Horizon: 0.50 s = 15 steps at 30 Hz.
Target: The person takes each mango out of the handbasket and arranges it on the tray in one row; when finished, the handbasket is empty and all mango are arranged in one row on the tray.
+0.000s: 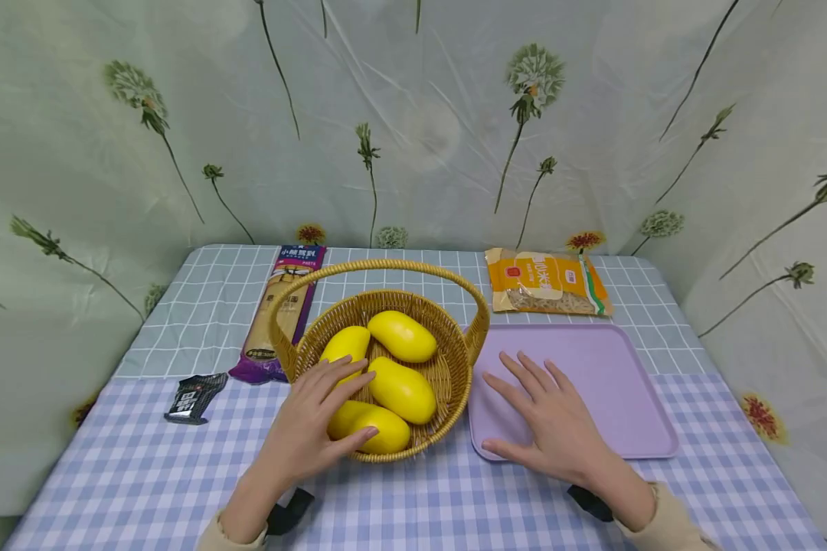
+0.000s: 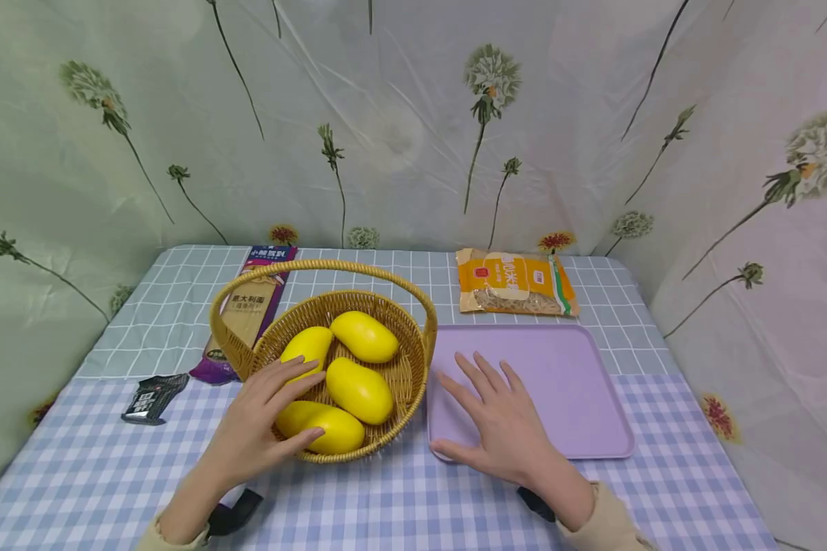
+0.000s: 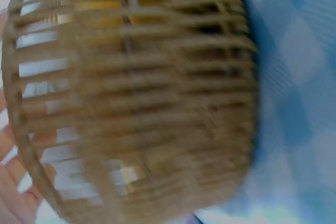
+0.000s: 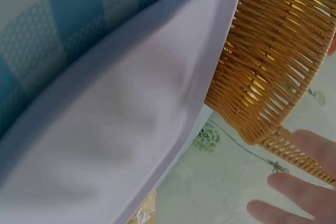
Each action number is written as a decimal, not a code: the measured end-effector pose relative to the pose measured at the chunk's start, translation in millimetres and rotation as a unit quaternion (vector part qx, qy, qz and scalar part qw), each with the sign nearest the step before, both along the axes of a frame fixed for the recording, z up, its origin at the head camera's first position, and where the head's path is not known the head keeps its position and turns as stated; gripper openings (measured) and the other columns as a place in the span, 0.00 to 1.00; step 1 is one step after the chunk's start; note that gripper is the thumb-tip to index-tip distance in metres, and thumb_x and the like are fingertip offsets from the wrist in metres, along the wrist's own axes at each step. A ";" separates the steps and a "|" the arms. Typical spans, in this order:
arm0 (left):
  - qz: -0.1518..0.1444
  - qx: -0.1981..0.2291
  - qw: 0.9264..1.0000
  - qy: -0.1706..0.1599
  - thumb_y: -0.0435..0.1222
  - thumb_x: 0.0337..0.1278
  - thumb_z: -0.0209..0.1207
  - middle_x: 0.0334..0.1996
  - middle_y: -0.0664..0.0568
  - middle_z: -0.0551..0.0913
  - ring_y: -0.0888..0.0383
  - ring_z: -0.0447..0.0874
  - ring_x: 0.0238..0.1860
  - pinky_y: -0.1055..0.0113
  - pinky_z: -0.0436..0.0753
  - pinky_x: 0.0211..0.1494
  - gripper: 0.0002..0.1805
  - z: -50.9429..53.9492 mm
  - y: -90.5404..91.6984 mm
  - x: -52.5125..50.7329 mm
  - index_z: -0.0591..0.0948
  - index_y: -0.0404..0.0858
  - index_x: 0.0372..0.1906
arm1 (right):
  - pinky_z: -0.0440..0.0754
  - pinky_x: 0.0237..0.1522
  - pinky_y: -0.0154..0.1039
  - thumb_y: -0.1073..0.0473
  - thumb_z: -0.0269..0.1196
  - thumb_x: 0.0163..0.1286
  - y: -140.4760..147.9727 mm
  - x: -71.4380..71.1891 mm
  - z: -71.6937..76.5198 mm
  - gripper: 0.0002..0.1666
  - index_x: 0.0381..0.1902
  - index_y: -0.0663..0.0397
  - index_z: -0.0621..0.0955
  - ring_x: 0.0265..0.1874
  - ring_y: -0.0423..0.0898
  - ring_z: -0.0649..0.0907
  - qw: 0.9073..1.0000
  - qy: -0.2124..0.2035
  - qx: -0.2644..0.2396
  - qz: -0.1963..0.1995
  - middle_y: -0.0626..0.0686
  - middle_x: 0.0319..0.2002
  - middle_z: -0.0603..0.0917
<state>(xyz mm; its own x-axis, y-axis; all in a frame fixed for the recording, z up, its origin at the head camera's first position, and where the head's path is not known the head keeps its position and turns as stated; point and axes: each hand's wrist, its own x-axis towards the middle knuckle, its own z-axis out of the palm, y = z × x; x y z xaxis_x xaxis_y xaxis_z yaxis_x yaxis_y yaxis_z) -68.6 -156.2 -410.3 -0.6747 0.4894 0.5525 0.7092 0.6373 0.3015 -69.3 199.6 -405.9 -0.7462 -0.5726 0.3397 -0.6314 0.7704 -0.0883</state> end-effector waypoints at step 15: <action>0.006 0.136 0.988 0.077 0.50 0.60 0.59 0.40 0.49 0.83 0.50 0.77 0.43 0.67 0.67 0.59 0.18 -28.8 -41.2 5.9 0.84 0.38 0.37 | 0.79 0.48 0.43 0.45 0.61 0.66 -44.4 -19.0 9.8 0.23 0.48 0.55 0.82 0.46 0.50 0.81 0.948 0.084 -0.266 0.151 0.54 0.48 0.82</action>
<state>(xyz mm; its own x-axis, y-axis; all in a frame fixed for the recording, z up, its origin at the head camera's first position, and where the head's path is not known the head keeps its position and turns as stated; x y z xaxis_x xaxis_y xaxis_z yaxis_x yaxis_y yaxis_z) -62.7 -197.4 -439.1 -0.5773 0.3021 0.7586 0.7530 0.5562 0.3516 -88.3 155.2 -396.2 -0.4855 -0.4653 0.7401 -0.8556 0.4266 -0.2931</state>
